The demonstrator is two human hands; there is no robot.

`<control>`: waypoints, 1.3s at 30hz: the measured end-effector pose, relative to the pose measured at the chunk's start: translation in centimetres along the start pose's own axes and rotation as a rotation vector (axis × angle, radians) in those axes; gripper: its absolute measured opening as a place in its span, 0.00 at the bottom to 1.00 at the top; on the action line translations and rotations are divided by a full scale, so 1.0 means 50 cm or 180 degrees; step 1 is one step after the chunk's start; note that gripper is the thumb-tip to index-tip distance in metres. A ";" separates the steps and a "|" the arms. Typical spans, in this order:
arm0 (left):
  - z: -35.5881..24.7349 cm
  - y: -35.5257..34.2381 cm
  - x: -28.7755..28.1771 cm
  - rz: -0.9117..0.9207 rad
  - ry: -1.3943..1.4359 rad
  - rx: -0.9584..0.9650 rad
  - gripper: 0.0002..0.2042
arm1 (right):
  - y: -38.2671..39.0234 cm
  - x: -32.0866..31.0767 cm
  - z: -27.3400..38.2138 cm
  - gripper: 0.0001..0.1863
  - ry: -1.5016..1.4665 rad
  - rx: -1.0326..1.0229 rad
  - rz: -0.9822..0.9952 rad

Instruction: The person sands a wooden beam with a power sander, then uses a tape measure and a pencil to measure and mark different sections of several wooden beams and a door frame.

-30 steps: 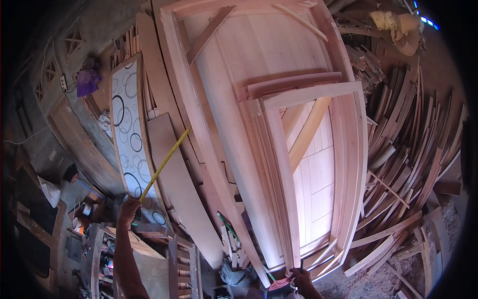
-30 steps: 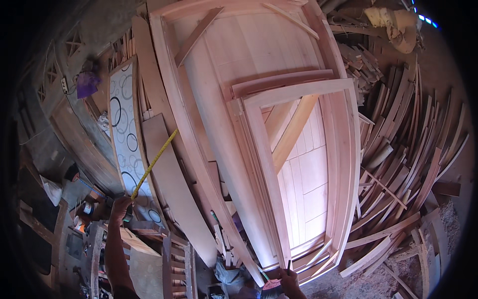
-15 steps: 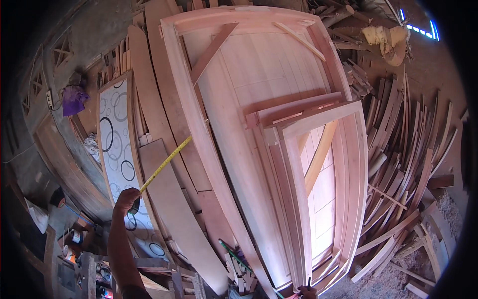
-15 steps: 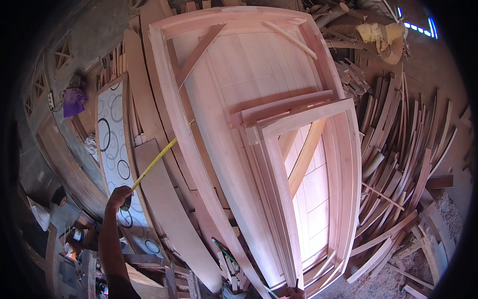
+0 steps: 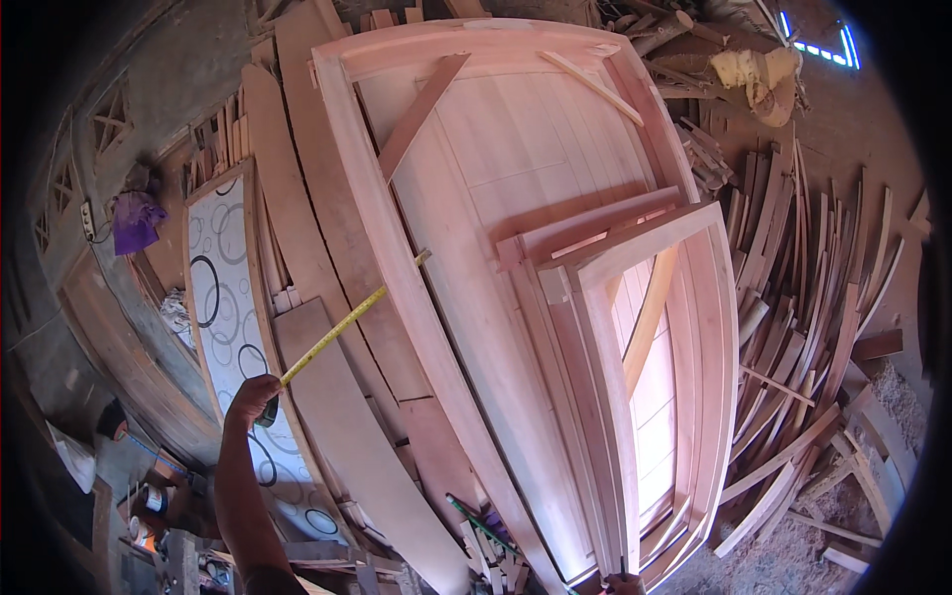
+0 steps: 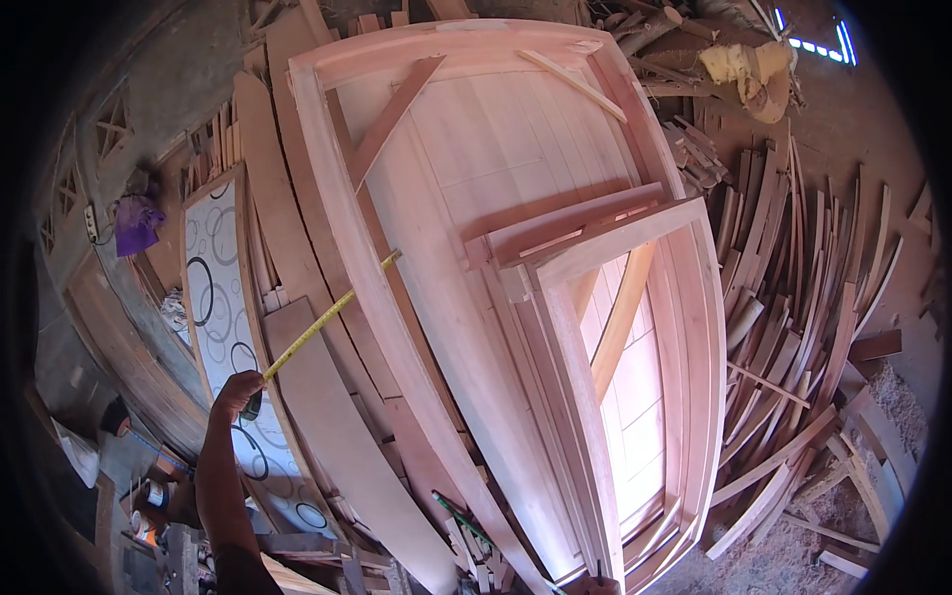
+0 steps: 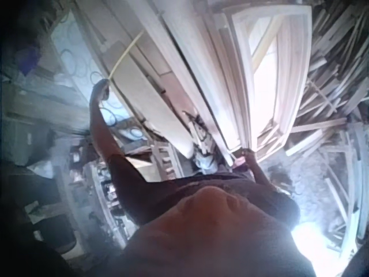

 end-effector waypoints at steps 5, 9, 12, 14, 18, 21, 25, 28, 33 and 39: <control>-0.054 -0.017 0.028 0.0097 -0.0073 0.0359 0.09 | -0.019 0.051 0.036 0.10 -0.0766 0.0835 -0.0266; -0.119 -0.042 0.064 0.0163 -0.0204 0.0754 0.09 | -0.091 0.094 0.084 0.13 0.0083 0.0585 0.0360; -0.191 -0.034 0.094 0.0059 -0.0382 0.0936 0.09 | -0.217 0.187 0.316 0.15 0.1273 -0.0398 0.1096; -0.239 -0.046 0.113 0.0062 -0.0527 0.1179 0.09 | -0.306 0.247 0.513 0.13 0.1500 -0.1389 0.1379; -0.311 -0.063 0.150 0.0017 -0.0685 0.1034 0.09 | -0.419 0.347 0.907 0.11 0.2410 -0.2684 0.1520; -0.357 -0.072 0.167 -0.0040 -0.0657 0.1044 0.09 | -0.488 0.427 1.094 0.09 0.2953 -0.3957 0.1197; -0.405 -0.082 0.195 -0.0113 -0.0838 0.1117 0.08 | -0.604 0.523 1.226 0.10 0.4141 -0.4658 0.1032; -0.412 -0.090 0.207 -0.0195 -0.0856 0.1069 0.08 | -0.721 0.567 1.267 0.13 0.5323 -0.4297 0.1165; -0.445 -0.066 0.235 -0.0216 -0.0790 0.0966 0.08 | -0.917 0.511 1.286 0.12 0.5288 -0.3024 0.1089; -0.452 -0.094 0.242 -0.0214 -0.0788 0.1134 0.09 | -1.016 0.457 1.288 0.12 0.5043 -0.3010 0.0674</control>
Point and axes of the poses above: each hand's wrist, its own y-axis away from the middle knuckle, its own x-axis out of the palm, z = x × y, the point moved 8 cm from there along -y, towards the middle knuckle, and after that the axes turned 15 degrees about -x, right-handed, at the moved point
